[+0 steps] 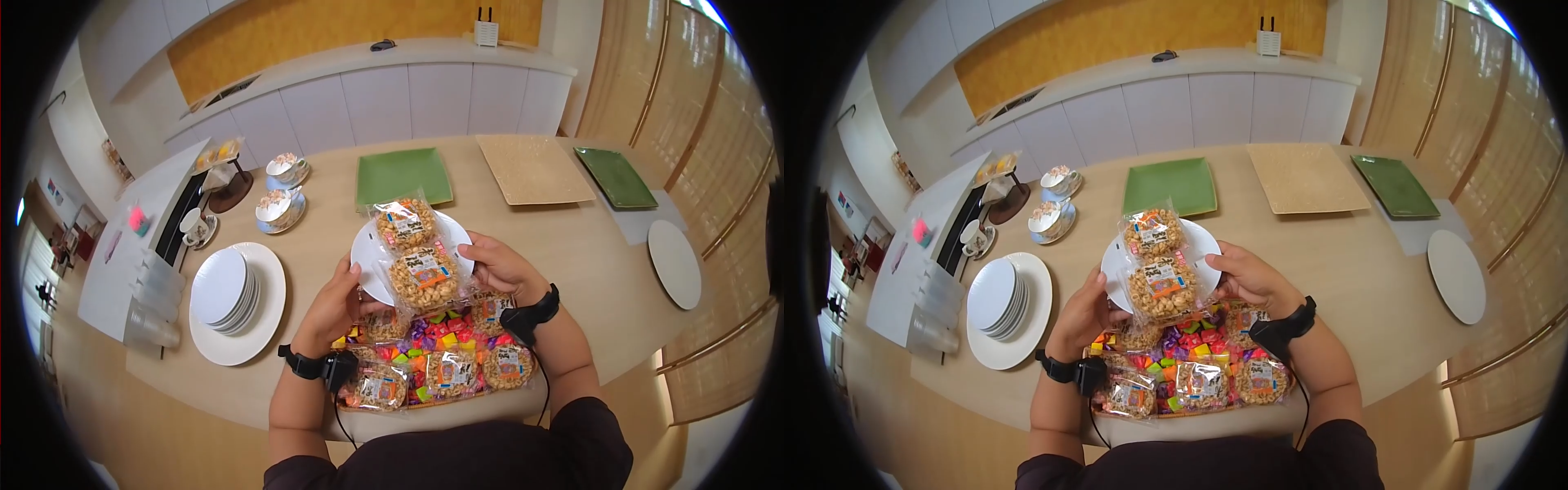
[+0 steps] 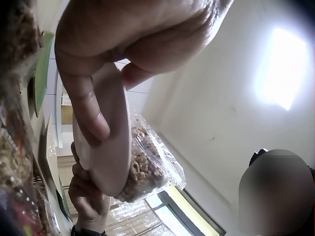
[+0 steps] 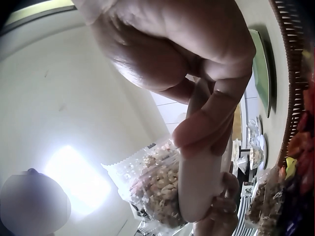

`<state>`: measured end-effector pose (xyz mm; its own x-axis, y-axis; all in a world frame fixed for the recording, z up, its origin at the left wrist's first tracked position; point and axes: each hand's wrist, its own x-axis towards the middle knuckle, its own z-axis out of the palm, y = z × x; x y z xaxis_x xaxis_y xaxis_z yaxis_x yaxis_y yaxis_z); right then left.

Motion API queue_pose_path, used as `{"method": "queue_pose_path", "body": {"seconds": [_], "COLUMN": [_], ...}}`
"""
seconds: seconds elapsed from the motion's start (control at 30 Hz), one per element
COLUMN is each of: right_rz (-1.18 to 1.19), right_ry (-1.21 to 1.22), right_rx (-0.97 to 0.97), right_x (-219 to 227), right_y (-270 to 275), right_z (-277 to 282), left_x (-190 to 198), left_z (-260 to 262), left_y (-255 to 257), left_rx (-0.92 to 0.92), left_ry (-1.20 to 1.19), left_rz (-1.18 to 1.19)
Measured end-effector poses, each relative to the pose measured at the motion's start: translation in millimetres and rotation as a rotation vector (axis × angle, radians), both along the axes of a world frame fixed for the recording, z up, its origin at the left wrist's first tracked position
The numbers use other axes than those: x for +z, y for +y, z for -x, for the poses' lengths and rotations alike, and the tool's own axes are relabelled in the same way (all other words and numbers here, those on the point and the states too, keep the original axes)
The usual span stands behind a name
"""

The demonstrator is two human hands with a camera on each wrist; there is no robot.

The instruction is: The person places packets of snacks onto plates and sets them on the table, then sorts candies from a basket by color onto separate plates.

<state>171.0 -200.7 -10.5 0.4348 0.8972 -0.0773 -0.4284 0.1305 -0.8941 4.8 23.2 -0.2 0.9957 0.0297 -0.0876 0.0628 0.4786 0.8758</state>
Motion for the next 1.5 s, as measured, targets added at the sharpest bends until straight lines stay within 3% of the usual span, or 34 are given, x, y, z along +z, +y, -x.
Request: {"method": "queue_pose_path", "body": {"seconds": [0.2, 0.43, 0.63, 0.67, 0.73, 0.9, 0.97, 1.03, 1.13, 1.27, 1.4, 1.43, 1.5], "right_rz": [-0.094, -0.082, 0.012, 0.011, 0.045, 0.000, -0.096, -0.107, -0.099, -0.147, -0.222, -0.272, -0.213], "right_ry": [-0.034, -0.124, -0.141, -0.149, -0.133, -0.088, -0.020, -0.062, 0.039, 0.166, 0.209, 0.326, 0.285], "right_rx": [-0.210, -0.540, -1.046, -1.049, -1.294, -1.476, -1.631, -1.602, -1.806, -1.813, -1.784, -1.795, -1.757], "right_x": [-6.6, 2.0, -23.6, -26.9, -32.7, -59.0, -72.6, -80.8, -66.1, -71.8, -72.1, -75.4, -89.7], "right_y": [-16.1, -97.4, -177.2, -187.8, -206.1, -253.6, -269.2, -280.4, -281.4, -295.7, -303.8, -310.0, -322.8], "right_z": [-19.5, -76.5, -161.6, -173.6, -199.9, -270.1, -299.0, -319.5, -319.6, -345.3, -357.7, -368.5, -386.5], "left_x": [6.3, 7.8, 20.2, 21.8, 29.7, 43.5, 44.8, 47.7, 44.8, 51.6, 54.9, 54.6, 54.4], "left_z": [4.7, 7.7, 20.0, 21.8, 26.0, 36.6, 39.6, 43.2, 50.8, 47.9, 44.6, 43.7, 40.6], "left_y": [-1.3, 3.4, 1.4, 1.9, -1.4, -4.7, -3.6, -3.2, -4.6, -19.4, -25.6, -26.4, -27.8], "left_rx": [0.078, 0.004, -0.090, -0.091, -0.081, -0.049, -0.074, -0.074, 0.043, 0.136, 0.123, 0.113, 0.098], "left_ry": [-0.034, -0.056, -0.102, -0.111, -0.109, -0.068, -0.073, -0.080, -0.056, 0.038, 0.136, 0.136, 0.141], "left_rz": [-0.137, -0.415, -0.601, -0.644, -0.695, -0.879, -1.000, -1.049, -1.016, -1.040, -1.079, -1.089, -1.098]}}
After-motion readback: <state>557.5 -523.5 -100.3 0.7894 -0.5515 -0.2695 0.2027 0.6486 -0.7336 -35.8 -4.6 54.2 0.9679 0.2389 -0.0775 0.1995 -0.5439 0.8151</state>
